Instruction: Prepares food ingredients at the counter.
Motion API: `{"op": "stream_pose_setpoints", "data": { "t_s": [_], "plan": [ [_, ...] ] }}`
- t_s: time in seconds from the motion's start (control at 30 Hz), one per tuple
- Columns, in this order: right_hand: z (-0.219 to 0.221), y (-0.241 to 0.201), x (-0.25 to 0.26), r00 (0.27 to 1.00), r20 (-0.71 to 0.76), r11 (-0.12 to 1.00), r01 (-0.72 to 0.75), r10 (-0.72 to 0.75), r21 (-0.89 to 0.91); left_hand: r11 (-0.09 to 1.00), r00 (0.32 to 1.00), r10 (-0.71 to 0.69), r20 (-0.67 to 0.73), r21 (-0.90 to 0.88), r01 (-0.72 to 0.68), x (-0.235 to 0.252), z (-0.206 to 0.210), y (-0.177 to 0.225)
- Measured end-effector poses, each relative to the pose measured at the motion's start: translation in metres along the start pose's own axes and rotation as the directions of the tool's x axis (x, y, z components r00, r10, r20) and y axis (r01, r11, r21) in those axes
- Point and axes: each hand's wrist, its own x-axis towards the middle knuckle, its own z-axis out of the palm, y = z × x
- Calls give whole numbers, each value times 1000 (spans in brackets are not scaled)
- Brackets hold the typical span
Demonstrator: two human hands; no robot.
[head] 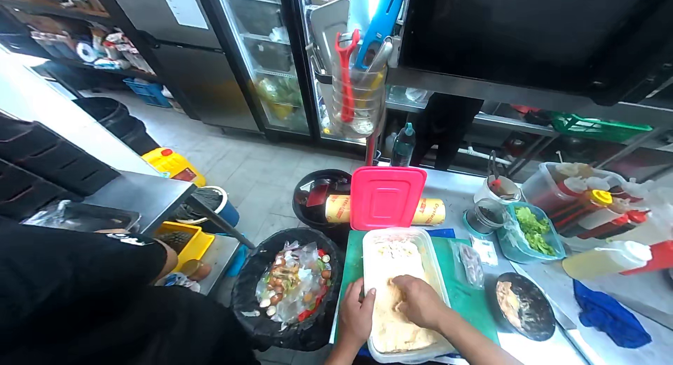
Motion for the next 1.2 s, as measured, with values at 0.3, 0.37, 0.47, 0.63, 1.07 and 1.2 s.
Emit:
{"op": "stream_pose_setpoints", "data": {
  "t_s": [0.3, 0.37, 0.47, 0.63, 1.07, 1.2],
  "plan": [
    [17, 11, -2, 993, 14, 993, 115, -115, -39, 999, 1000, -1, 16, 39, 0, 0, -3, 3],
    [7, 5, -9, 999, 34, 999, 26, -26, -20, 999, 1000, 5, 6, 35, -5, 0, -2, 3],
    [6, 4, -10, 992, 71, 993, -96, 101, -65, 1000, 1000, -4, 15, 25, 4, 0, -2, 2],
    [28, 19, -4, 999, 45, 997, 23, -20, -76, 999, 1000, -8, 18, 32, 8, 1, -2, 1],
    [28, 19, 6, 1000, -18, 999, -26, 25, -42, 1000, 1000, -10, 12, 17, 10, 1, -1, 0],
    [31, 22, 2, 987, -104, 989, 116, -125, -86, 1000, 1000, -15, 17, 13, 15, 2, -3, 2]
  ]
}}
